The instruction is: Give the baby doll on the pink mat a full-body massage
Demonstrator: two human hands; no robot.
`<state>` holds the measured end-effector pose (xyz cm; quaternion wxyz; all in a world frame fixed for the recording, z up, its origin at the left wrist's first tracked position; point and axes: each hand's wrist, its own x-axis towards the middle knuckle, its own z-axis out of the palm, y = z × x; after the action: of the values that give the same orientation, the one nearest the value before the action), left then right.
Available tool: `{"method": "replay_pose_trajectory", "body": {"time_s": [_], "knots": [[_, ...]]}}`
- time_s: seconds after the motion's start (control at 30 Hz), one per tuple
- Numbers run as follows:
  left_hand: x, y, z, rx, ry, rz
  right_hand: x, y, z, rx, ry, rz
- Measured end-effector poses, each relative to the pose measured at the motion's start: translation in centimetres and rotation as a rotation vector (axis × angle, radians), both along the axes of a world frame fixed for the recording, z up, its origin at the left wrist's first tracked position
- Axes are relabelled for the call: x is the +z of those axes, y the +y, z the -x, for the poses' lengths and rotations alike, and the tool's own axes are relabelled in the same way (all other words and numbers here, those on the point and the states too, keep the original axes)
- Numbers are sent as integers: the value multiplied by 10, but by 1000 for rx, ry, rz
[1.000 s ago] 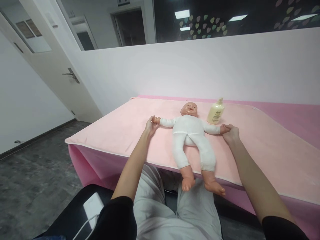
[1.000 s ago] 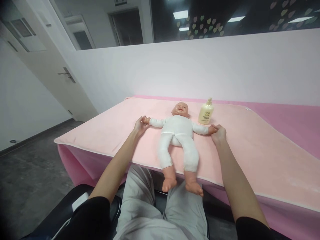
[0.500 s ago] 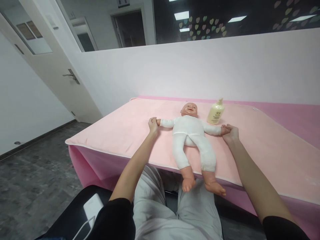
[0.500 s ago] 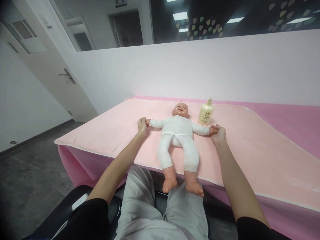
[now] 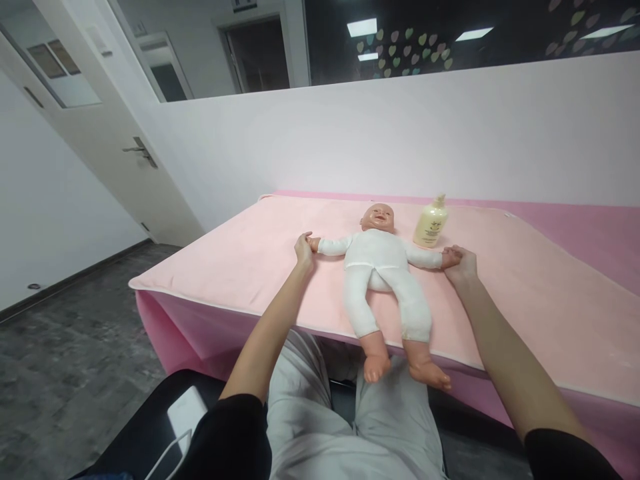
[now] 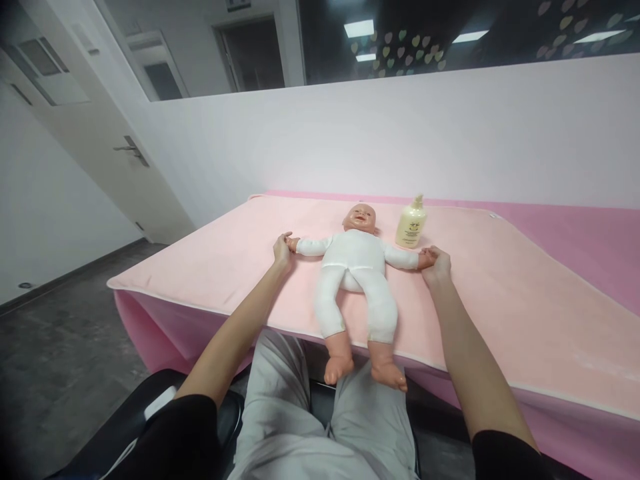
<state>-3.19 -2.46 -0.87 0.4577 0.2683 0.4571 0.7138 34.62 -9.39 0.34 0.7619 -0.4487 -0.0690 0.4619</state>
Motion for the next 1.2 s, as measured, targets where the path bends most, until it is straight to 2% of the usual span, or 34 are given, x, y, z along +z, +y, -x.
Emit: {"method": "replay_pose_trajectory", "body": {"time_s": [0.23,0.43,0.83,1.2], "knots": [[4,-3,0,-102,-106,23,-5,6,-1,-27,-35,17],[4,-5,1,-182,-34,3,-11,9,-4,14,-111,-2],[4,-11,0,-251,126,-73,-16,7,-3,23,-258,-49],[2,-11,3,-275,171,-87,-16,5,-8,68,-163,-51]]}}
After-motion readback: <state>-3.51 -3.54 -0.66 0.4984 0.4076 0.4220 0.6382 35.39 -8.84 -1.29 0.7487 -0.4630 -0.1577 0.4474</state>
